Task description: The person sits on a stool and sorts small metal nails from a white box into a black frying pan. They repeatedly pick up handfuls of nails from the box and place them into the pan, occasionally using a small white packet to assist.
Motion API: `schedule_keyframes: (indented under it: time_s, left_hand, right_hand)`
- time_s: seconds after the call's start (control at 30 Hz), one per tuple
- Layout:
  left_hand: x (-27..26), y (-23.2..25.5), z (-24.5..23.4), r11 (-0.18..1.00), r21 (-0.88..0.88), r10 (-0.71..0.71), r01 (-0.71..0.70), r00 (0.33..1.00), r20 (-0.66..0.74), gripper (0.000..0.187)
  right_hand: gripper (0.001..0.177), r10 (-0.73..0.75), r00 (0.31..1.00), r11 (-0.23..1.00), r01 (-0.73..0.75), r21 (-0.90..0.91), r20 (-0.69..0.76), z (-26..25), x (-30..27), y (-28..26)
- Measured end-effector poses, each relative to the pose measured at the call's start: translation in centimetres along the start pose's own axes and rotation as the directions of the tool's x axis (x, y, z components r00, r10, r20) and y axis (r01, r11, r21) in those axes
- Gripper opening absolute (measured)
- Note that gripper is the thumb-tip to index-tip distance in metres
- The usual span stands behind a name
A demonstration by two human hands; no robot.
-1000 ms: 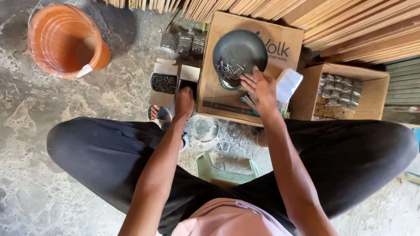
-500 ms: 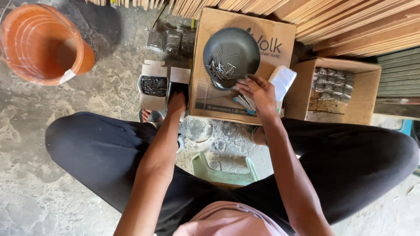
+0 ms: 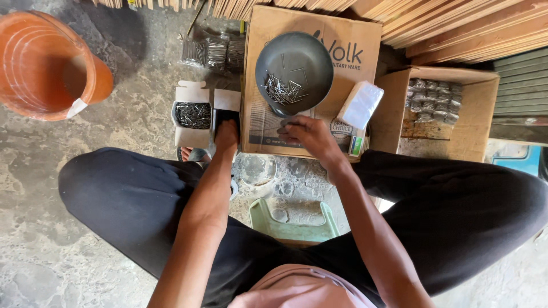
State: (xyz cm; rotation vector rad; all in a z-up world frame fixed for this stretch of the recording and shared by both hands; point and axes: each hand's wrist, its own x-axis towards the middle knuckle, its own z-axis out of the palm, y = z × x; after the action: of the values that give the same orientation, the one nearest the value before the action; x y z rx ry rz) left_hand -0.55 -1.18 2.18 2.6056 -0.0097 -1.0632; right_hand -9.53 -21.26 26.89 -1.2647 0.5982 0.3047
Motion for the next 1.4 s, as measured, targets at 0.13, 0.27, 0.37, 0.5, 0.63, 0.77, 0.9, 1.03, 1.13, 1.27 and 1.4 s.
schedule_keyframes:
  time_s: [0.13, 0.27, 0.37, 0.5, 0.63, 0.77, 0.9, 1.03, 1.13, 1.27, 1.4]
  left_hand:
    - [-0.5, 0.2, -0.1, 0.998, 0.026, 0.059, -0.058, 0.998, -0.013, 0.028]
    - [-3.4, 2.0, -2.7, 0.997, 0.005, 0.076, -0.076, 0.997, -0.027, 0.023]
    - [-1.5, 1.1, -1.3, 0.999, 0.017, 0.051, -0.051, 0.998, -0.026, 0.02]
    - [1.7, -1.0, 1.2, 1.0, -0.013, 0.024, -0.024, 0.999, -0.046, 0.018]
    - [-1.5, 0.9, -1.4, 0.999, -0.011, 0.045, -0.047, 0.994, -0.099, 0.02]
    - [-3.0, 1.1, -1.6, 0.991, 0.051, 0.131, -0.123, 0.974, -0.184, 0.021]
    - [-3.8, 1.6, -1.6, 0.985, 0.107, 0.162, -0.137, 0.947, -0.277, 0.021]
    - [-3.7, 1.0, -0.8, 0.962, 0.209, 0.268, -0.176, 0.762, -0.59, 0.015]
    - [-3.5, 1.5, -1.0, 0.897, 0.433, 0.396, -0.089, 0.597, -0.698, 0.024]
    - [-10.0, 6.7, -5.1, 0.875, 0.448, 0.48, -0.182, 0.441, -0.759, 0.025]
    - [-16.3, 11.9, -8.1, 0.798, 0.227, 0.422, -0.558, 0.249, -0.872, 0.026]
  right_hand:
    - [0.031, 0.017, 0.999, 0.999, -0.016, -0.042, 0.042, -0.5, 0.9, 1.6]
    - [0.032, 0.042, 0.997, 0.998, -0.039, -0.049, 0.064, -0.7, 1.1, 1.8]
    - [0.033, 0.056, 0.997, 0.997, -0.052, -0.051, 0.061, -0.7, 0.9, 1.5]
    - [0.033, 0.05, 0.997, 0.997, -0.046, -0.061, 0.064, -0.8, 0.9, 1.4]
    - [0.033, 0.051, 0.997, 0.997, -0.047, -0.064, 0.06, -0.7, 0.8, 1.2]
    - [0.032, 0.061, 0.997, 0.996, -0.058, -0.071, 0.045, -0.5, 0.9, 1.3]
    - [0.035, 0.055, 0.997, 0.996, -0.051, -0.071, 0.058, -0.1, 1.1, 1.6]
    - [0.035, 0.066, 0.995, 0.994, -0.059, -0.089, 0.076, 0.4, 0.6, 1.2]
    - [0.032, 0.056, 0.994, 0.994, -0.047, -0.102, 0.089, 0.9, 0.3, 0.9]
    - [0.032, 0.032, 0.994, 0.989, -0.016, -0.144, 0.105, 1.4, 0.3, 1.2]
    - [0.046, 0.035, 0.998, 0.998, -0.032, -0.054, 0.045, 2.5, -0.6, 0.0]
